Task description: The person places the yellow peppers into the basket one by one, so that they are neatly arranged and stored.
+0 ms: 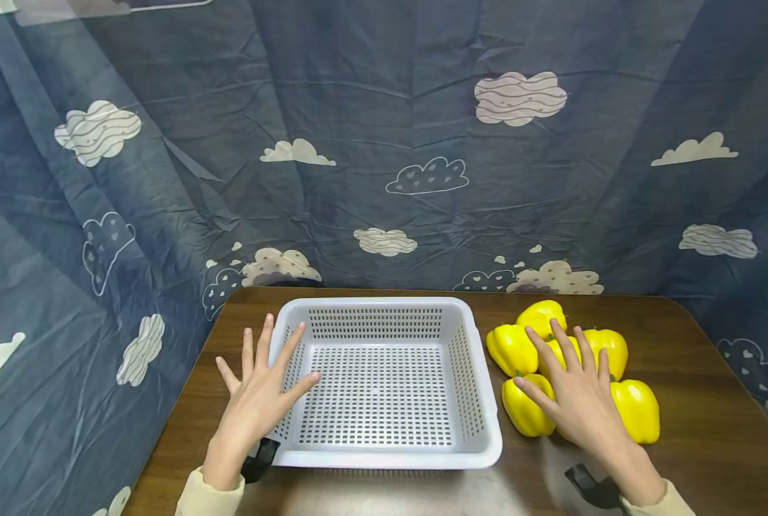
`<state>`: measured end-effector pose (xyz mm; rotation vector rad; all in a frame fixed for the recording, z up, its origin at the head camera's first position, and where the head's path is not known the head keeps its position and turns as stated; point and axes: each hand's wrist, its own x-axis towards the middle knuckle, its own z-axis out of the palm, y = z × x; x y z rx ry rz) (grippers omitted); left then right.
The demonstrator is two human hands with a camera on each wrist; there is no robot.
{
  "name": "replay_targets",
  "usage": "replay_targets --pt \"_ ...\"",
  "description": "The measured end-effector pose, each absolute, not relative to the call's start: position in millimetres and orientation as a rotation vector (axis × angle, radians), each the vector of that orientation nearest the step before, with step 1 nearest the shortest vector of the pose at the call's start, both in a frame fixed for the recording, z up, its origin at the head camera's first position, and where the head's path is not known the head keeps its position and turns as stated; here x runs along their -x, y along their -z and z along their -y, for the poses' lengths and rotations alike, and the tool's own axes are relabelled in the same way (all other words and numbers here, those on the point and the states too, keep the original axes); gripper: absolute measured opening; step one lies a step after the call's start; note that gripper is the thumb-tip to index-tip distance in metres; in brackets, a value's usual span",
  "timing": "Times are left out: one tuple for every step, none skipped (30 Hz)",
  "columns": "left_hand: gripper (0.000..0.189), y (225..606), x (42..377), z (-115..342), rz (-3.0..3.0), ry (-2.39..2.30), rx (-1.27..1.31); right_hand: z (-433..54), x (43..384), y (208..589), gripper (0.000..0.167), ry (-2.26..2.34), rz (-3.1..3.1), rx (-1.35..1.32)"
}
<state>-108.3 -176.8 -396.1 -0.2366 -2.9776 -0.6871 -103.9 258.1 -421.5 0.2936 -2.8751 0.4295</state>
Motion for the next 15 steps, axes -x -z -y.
replay_targets --pt "0.077 396 108 179 2.984 0.697 0.236 -258 103 422 0.077 -0.428 2.869 -0.305" --pt "0.077 395 107 181 2.989 0.703 0.235 -258 103 422 0.078 -0.428 2.863 -0.316" --pt "0.076 395 106 184 2.993 0.714 0.235 -258 102 422 0.077 -0.430 2.858 -0.326" --pt "0.076 395 106 187 2.999 0.726 0.233 -258 102 422 0.078 -0.432 2.854 -0.336" --pt "0.076 395 105 189 3.001 0.735 0.238 -258 101 423 0.078 -0.434 2.849 -0.343" --pt "0.075 395 105 192 3.005 0.751 0.239 -258 101 423 0.078 -0.436 2.846 -0.349" --pt "0.075 395 104 195 3.012 0.771 0.241 -258 100 423 0.078 -0.441 2.843 -0.354" --pt "0.075 395 104 199 3.014 0.793 0.244 -259 99 423 0.078 -0.450 2.837 -0.360" --pt "0.074 395 104 202 3.015 0.821 0.246 -259 99 424 0.078 -0.458 2.831 -0.366" --pt "0.074 395 103 205 3.017 0.847 0.248 -259 98 424 0.079 -0.466 2.824 -0.373" --pt "0.073 396 103 208 3.016 0.873 0.250 -259 97 425 0.079 -0.473 2.816 -0.379" --pt "0.073 396 103 211 3.017 0.903 0.252 -260 96 426 0.079 -0.482 2.810 -0.384" --pt "0.073 397 103 214 3.014 0.933 0.257 -260 95 427 0.079 -0.491 2.802 -0.391" --pt "0.073 398 103 217 3.011 0.957 0.260 -260 94 428 0.080 -0.496 2.793 -0.397" --pt "0.073 399 102 220 3.008 0.982 0.266 -261 93 429 0.080 -0.496 2.789 -0.398"
